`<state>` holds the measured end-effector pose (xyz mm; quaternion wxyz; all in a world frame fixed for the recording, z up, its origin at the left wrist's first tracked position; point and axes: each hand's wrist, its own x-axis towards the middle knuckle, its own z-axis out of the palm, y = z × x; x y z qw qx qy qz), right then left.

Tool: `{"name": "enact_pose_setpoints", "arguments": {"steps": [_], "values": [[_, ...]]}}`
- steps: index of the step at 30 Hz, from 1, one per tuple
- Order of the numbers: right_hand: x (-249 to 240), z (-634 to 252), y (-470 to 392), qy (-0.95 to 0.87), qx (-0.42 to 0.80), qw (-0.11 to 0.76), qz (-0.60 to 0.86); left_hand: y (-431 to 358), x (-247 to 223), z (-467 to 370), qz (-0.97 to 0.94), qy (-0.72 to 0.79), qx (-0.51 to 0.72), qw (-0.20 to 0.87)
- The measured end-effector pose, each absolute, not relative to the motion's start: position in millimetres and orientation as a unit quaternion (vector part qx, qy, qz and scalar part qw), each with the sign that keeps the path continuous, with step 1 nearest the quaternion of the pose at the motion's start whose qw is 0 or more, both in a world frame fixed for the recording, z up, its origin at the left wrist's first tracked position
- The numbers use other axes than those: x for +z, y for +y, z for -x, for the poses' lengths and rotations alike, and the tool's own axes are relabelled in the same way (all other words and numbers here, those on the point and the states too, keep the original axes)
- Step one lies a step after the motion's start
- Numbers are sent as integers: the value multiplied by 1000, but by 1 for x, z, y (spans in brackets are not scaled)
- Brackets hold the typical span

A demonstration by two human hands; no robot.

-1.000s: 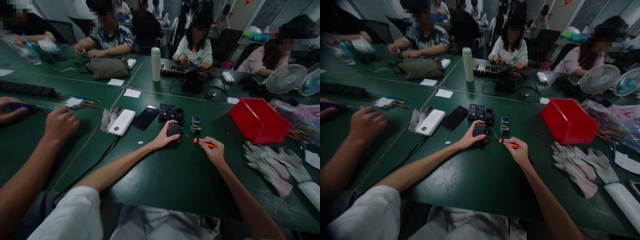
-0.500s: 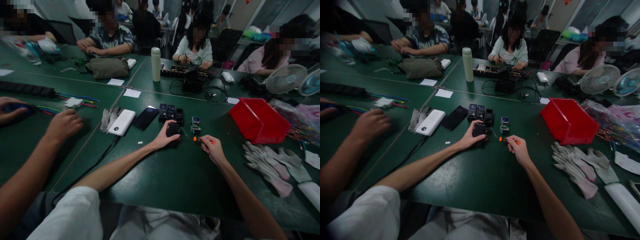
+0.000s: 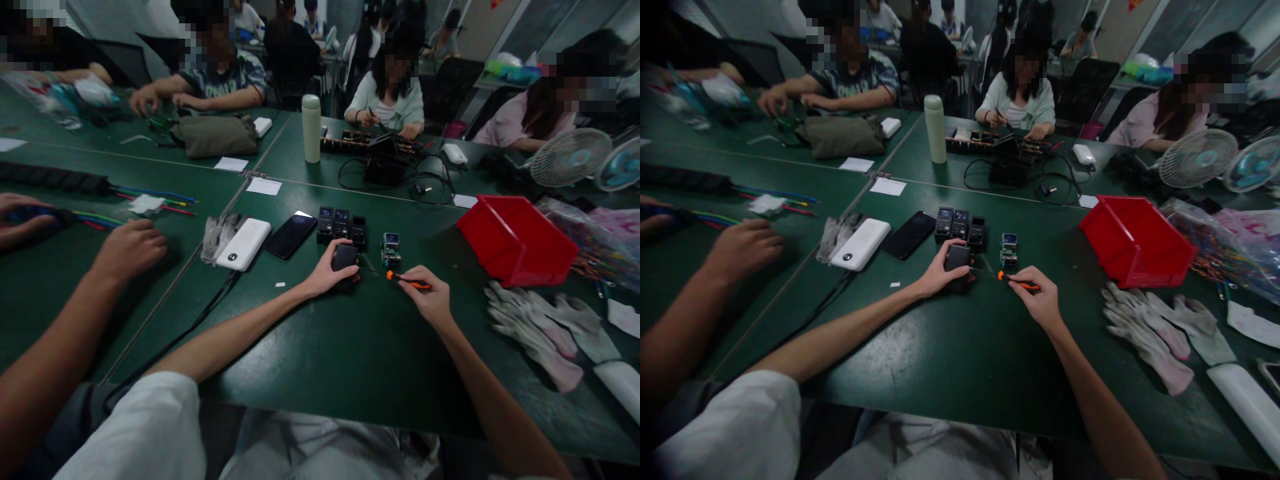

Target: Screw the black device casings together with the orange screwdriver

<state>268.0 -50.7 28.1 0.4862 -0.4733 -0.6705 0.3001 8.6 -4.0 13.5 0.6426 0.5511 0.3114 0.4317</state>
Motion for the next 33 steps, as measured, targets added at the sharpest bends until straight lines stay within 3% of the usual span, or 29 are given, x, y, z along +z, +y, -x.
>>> {"name": "enact_pose_setpoints", "arguments": {"steps": [6,17,23,25,28,31,33], "values": [[21,-259,-51,-471,527,496,504,-5,10,-10,-579,317,439,610],[30,-270,-49,-605,408,414,545,-4,10,-10,-570,321,439,616],[27,-269,-49,-692,272,467,478,-4,14,-9,-543,319,435,644],[25,-266,-50,-676,284,482,480,-4,14,-9,-540,316,436,647],[20,-260,-50,-589,396,497,499,-4,14,-9,-538,313,442,646],[18,-256,-50,-499,505,476,519,-5,14,-9,-541,314,447,639],[19,-255,-50,-488,509,453,545,-5,14,-9,-545,314,447,635]]}}
